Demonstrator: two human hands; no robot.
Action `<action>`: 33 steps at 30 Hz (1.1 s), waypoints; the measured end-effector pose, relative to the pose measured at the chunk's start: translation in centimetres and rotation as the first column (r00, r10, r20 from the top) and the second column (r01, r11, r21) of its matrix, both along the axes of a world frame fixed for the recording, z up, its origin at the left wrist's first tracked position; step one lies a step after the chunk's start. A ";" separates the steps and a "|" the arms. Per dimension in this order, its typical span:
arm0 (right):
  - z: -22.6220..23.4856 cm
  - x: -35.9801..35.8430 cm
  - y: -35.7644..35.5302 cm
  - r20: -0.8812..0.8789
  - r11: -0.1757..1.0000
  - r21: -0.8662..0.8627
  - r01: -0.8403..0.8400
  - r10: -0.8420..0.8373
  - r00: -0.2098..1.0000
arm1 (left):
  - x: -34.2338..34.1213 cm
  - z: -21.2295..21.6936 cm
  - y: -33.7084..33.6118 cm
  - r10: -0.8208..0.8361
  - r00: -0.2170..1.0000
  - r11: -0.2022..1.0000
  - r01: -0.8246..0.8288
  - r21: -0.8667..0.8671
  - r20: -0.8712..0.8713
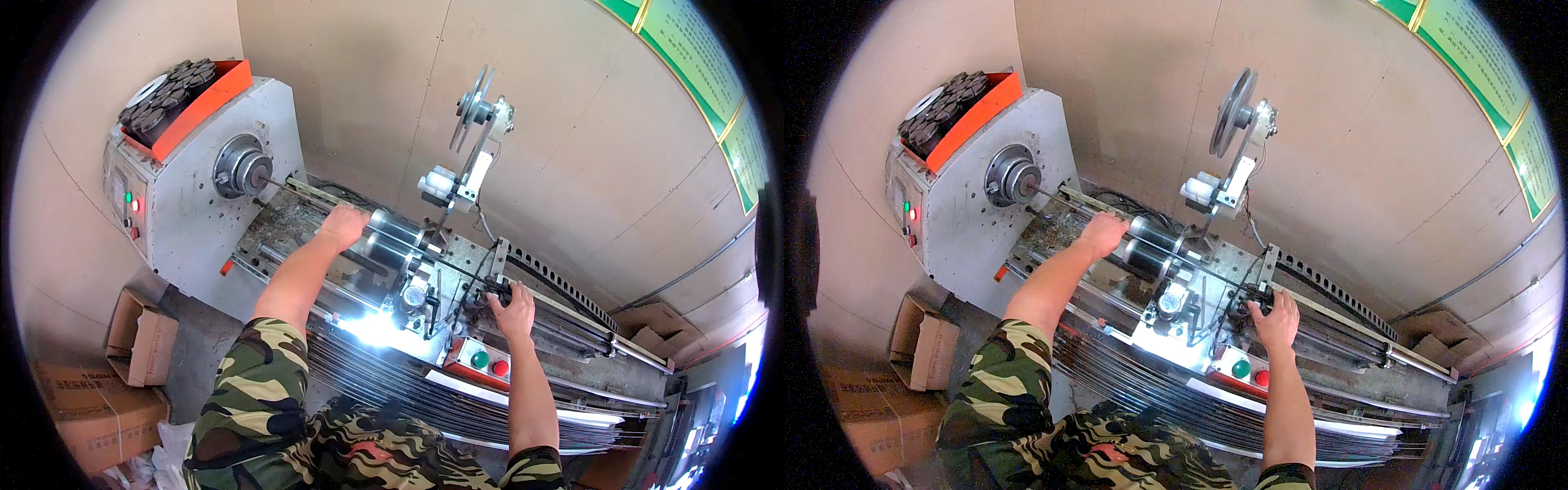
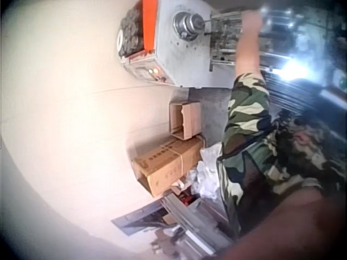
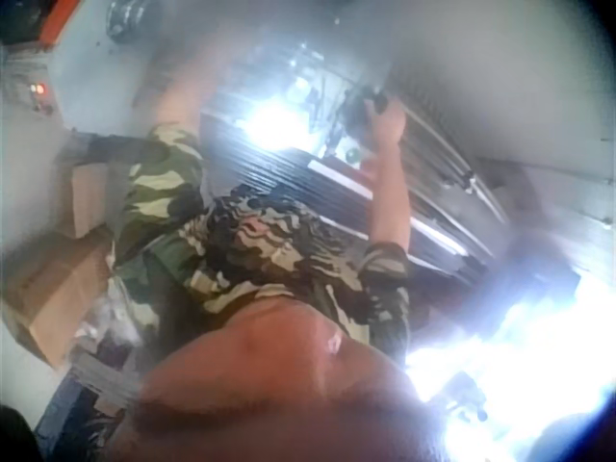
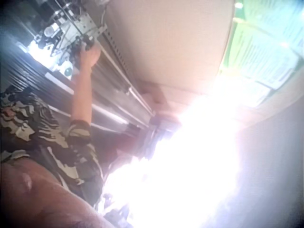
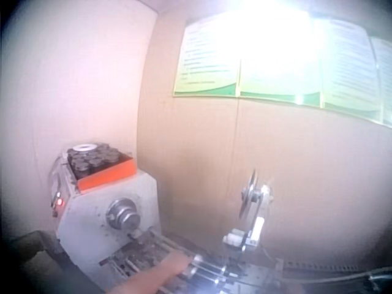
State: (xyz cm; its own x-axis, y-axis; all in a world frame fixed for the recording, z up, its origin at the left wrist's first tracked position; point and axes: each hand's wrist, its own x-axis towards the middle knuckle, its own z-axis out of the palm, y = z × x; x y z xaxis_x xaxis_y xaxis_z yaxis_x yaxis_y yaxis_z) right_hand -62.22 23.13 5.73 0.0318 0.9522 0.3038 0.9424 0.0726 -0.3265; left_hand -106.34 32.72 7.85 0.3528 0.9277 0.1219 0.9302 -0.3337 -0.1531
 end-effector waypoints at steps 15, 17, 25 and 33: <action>-1.6 1.9 1.1 -0.036 1.000 0.002 -0.030 0.030 0.999 | 2.0 -0.7 0.2 0.020 0.998 1.000 -0.021 -0.004 -0.056; -1.8 2.1 1.3 -0.018 1.000 -0.005 -0.025 0.025 1.000 | 2.2 -0.7 0.2 0.022 0.999 1.000 -0.022 -0.002 -0.037; -2.7 2.9 1.7 -0.047 1.000 0.012 -0.024 0.024 0.999 | 2.9 -1.3 0.4 0.005 0.998 1.000 -0.006 -0.018 -0.059; -4.1 4.4 2.5 -0.031 0.999 0.019 -0.045 0.045 0.999 | 4.2 -2.6 0.8 0.039 0.999 0.999 -0.039 0.011 0.020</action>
State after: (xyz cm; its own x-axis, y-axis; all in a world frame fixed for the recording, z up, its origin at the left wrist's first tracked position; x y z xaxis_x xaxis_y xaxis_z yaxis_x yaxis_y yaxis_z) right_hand -57.83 25.62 1.67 -0.0010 0.9473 0.3202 0.9274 0.1207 -0.3541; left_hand -102.15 33.50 5.21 0.3138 0.9393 0.1387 0.9454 -0.2955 -0.1378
